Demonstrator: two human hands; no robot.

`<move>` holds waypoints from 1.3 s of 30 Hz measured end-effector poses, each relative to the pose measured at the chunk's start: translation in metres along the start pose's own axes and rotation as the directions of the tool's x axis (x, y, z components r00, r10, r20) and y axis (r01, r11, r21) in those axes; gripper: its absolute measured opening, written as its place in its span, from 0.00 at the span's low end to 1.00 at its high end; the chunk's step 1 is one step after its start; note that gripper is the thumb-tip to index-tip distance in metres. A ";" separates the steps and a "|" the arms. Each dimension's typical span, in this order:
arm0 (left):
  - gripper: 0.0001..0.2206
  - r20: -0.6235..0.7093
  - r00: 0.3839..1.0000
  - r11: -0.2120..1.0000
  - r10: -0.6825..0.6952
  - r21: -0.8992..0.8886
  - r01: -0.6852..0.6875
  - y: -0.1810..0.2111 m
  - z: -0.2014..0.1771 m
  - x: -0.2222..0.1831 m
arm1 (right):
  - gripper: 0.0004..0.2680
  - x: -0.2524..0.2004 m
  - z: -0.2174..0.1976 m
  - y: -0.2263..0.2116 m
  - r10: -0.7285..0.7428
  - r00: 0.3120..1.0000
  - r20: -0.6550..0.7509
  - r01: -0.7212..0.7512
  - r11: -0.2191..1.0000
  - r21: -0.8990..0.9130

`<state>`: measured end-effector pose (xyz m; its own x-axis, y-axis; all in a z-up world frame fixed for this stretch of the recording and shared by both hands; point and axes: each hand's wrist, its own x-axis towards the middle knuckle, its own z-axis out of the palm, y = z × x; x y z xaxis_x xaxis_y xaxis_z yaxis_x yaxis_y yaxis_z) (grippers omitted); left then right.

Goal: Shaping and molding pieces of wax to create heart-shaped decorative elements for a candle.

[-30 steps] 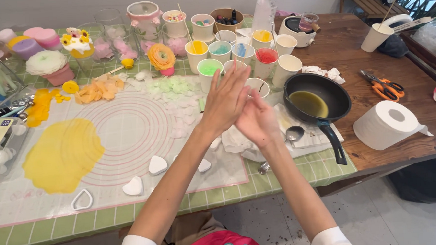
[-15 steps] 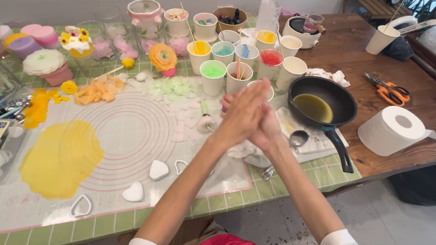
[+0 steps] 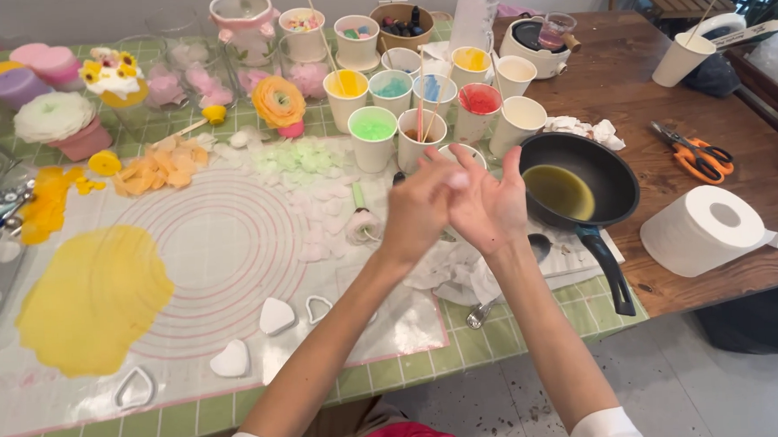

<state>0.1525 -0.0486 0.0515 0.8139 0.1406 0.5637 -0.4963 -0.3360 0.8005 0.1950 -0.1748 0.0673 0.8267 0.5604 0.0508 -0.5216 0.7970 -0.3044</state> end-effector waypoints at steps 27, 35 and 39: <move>0.18 0.548 0.765 0.524 -0.339 -0.565 0.637 -0.025 -0.006 0.145 | 0.09 0.042 0.055 -0.118 -0.061 0.843 0.534 0.424 -0.535 -0.731; 0.15 0.499 0.811 0.834 -0.306 -0.271 0.481 -0.026 -0.075 0.220 | 0.12 0.180 -0.004 -0.334 -0.433 0.764 0.478 0.124 -0.629 -0.768; 0.14 0.494 0.802 0.814 -0.335 -0.278 0.511 -0.045 -0.090 0.227 | 0.12 0.249 -0.076 -0.408 -0.647 0.645 0.406 -0.012 -0.540 -0.841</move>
<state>0.3324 0.0819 0.1617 0.9686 -0.2342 0.0834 -0.0720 0.0569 0.9958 0.6300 -0.3776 0.1319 0.7851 -0.0624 0.6162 0.4498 -0.6265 -0.6366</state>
